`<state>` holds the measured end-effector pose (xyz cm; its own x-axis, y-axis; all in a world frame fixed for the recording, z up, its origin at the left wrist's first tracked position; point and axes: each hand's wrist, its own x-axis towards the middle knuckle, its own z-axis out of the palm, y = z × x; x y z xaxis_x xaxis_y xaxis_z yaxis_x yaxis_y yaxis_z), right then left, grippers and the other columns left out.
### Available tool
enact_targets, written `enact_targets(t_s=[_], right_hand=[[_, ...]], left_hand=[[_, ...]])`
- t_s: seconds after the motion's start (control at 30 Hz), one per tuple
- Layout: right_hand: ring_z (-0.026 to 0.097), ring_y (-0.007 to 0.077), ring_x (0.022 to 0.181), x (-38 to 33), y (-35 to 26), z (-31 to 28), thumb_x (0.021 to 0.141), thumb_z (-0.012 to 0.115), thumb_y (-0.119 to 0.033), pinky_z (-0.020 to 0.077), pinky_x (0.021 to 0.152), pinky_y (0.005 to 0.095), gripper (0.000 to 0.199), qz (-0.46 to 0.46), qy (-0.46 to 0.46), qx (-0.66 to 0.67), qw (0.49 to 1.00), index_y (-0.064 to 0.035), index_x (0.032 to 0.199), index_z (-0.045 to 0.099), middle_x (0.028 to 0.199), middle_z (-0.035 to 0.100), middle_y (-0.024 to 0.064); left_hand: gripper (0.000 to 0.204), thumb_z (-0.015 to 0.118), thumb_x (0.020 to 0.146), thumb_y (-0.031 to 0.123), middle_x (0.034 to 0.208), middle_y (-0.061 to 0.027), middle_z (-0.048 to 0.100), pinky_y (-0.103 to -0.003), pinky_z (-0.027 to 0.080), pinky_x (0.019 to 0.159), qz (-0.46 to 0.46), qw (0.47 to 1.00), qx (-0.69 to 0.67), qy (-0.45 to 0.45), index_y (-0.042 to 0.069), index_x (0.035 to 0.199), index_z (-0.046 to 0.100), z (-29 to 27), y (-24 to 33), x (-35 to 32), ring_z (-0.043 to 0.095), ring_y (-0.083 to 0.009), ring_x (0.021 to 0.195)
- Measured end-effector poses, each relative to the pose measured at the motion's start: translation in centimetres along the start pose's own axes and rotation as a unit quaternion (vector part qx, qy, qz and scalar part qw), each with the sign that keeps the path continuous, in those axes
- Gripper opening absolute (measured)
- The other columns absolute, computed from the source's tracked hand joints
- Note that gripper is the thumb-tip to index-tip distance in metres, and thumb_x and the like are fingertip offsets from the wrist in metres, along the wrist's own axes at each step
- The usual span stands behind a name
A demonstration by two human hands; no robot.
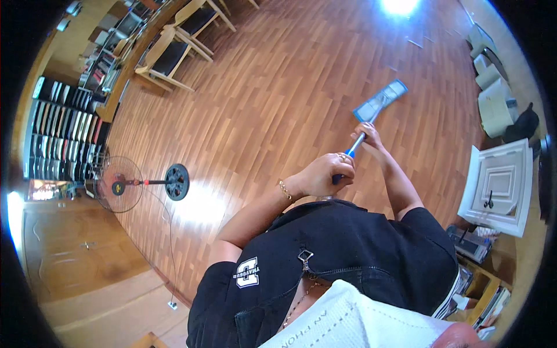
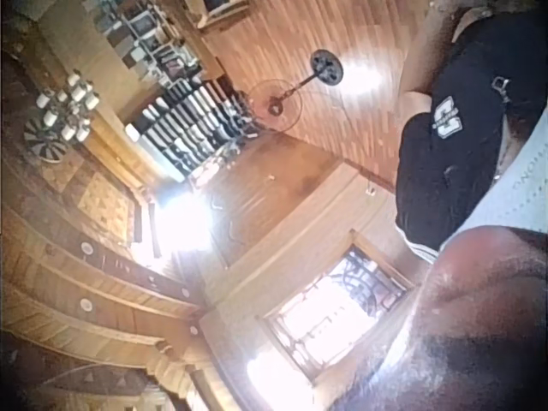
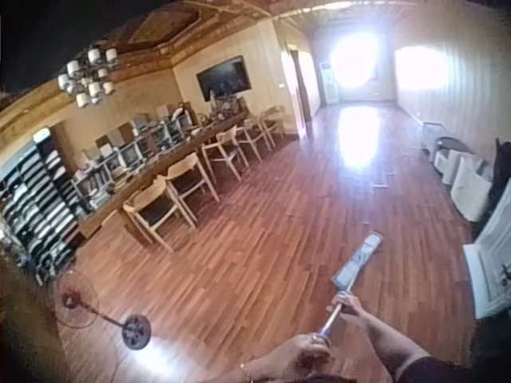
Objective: The person mops the wooden floor across the room using a flat mop.
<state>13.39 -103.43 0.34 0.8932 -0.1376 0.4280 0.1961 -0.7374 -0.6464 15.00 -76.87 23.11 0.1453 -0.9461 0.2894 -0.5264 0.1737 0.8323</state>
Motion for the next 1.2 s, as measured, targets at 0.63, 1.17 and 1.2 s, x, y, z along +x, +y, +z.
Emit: enact_targets(t_s=[0.63, 1.17, 1.2], right_hand=[[0.056, 0.0333, 0.068, 15.2, -21.5, 29.8, 0.066, 0.075, -0.020, 0.0416, 0.059, 0.0456, 0.029, -0.367, -0.308, 0.248, 0.842, -0.0137, 0.066, 0.046, 0.066, 0.052, 0.0077], [0.062, 0.0351, 0.070, -0.9, -54.6, 39.7, 0.067, 0.069, -0.021, 0.0474, 0.063, 0.0463, 0.014, -0.600, -0.551, 0.349, 0.463, -0.0099, 0.065, 0.061, 0.071, 0.065, 0.0136], [0.062, 0.0351, 0.070, -0.6, -55.5, 39.1, 0.067, 0.069, -0.021, 0.0474, 0.063, 0.0463, 0.014, -0.605, -0.553, 0.342, 0.461, -0.0099, 0.065, 0.061, 0.071, 0.065, 0.0136]], left_hand=[[0.006, 0.069, 0.076, -0.002, 0.082, -0.0144, 0.069, -0.039, 0.053, 0.082, -0.273, 0.796, 0.246, 0.481, 0.001, 0.080, 0.066, -3.7, 7.2, -14.6, 0.069, -0.0307, 0.091], [0.029, 0.075, 0.078, 0.027, 0.070, -0.0134, 0.065, -0.042, 0.054, 0.074, -0.369, 0.628, 0.374, 0.574, 0.000, 0.077, 0.065, -1.3, 27.0, -28.9, 0.067, -0.0336, 0.074], [0.029, 0.074, 0.079, 0.027, 0.069, -0.0132, 0.065, -0.042, 0.054, 0.074, -0.363, 0.613, 0.361, 0.602, 0.000, 0.075, 0.064, -1.2, 27.5, -29.7, 0.067, -0.0334, 0.074]])
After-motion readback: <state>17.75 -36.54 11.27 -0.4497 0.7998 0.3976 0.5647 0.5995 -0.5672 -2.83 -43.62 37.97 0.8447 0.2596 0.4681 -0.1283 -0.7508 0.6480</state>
